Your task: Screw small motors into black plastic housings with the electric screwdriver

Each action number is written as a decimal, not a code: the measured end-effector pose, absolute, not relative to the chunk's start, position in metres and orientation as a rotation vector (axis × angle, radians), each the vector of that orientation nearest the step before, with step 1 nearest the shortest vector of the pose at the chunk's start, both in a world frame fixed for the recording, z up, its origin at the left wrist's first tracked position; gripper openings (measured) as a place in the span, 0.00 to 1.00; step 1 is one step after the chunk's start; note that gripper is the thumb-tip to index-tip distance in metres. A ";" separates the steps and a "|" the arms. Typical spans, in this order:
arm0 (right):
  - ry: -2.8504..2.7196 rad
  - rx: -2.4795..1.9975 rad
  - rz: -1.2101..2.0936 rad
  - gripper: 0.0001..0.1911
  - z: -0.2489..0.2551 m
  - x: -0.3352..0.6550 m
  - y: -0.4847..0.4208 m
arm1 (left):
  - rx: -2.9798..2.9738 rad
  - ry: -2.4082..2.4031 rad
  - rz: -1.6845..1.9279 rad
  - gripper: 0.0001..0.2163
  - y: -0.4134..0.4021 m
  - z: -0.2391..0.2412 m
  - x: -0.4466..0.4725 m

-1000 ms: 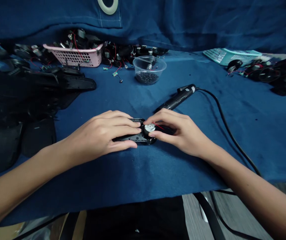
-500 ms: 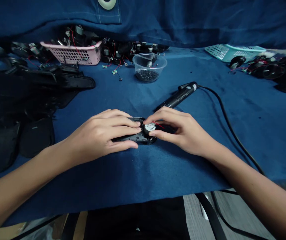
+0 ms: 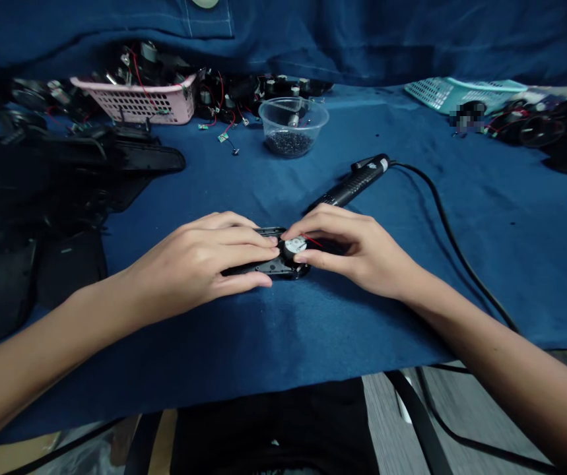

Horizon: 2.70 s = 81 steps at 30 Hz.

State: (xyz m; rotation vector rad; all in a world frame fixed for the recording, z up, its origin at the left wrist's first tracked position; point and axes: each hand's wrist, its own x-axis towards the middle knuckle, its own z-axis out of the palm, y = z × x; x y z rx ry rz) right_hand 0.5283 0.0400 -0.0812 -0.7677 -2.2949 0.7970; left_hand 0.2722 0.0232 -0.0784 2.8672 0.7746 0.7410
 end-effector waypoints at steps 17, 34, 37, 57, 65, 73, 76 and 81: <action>-2.476 -0.797 0.642 0.28 -0.079 0.524 0.035 | 2.856 0.783 0.695 0.15 0.021 -0.082 0.265; -2.479 -0.839 0.641 0.29 -0.079 0.523 0.032 | 2.944 0.719 0.569 0.18 0.005 -0.077 0.257; -2.472 -0.902 0.606 0.34 -0.083 0.523 0.029 | 2.924 0.733 0.569 0.18 0.004 -0.080 0.256; -2.370 -0.900 0.645 0.34 -0.089 0.523 0.029 | 2.879 0.710 0.422 0.13 0.014 -0.060 0.268; -2.384 -0.854 0.545 0.11 -0.086 0.518 0.029 | 2.915 0.663 0.456 0.16 0.013 -0.064 0.263; -2.384 -0.863 0.557 0.10 -0.084 0.517 0.028 | 2.842 0.626 0.447 0.19 0.019 -0.069 0.255; -2.390 -0.852 0.576 0.10 -0.084 0.518 0.030 | 2.833 0.633 0.466 0.19 0.019 -0.070 0.256; -2.346 -0.829 0.618 0.13 -0.087 0.521 0.031 | 2.820 0.643 0.512 0.18 0.018 -0.069 0.258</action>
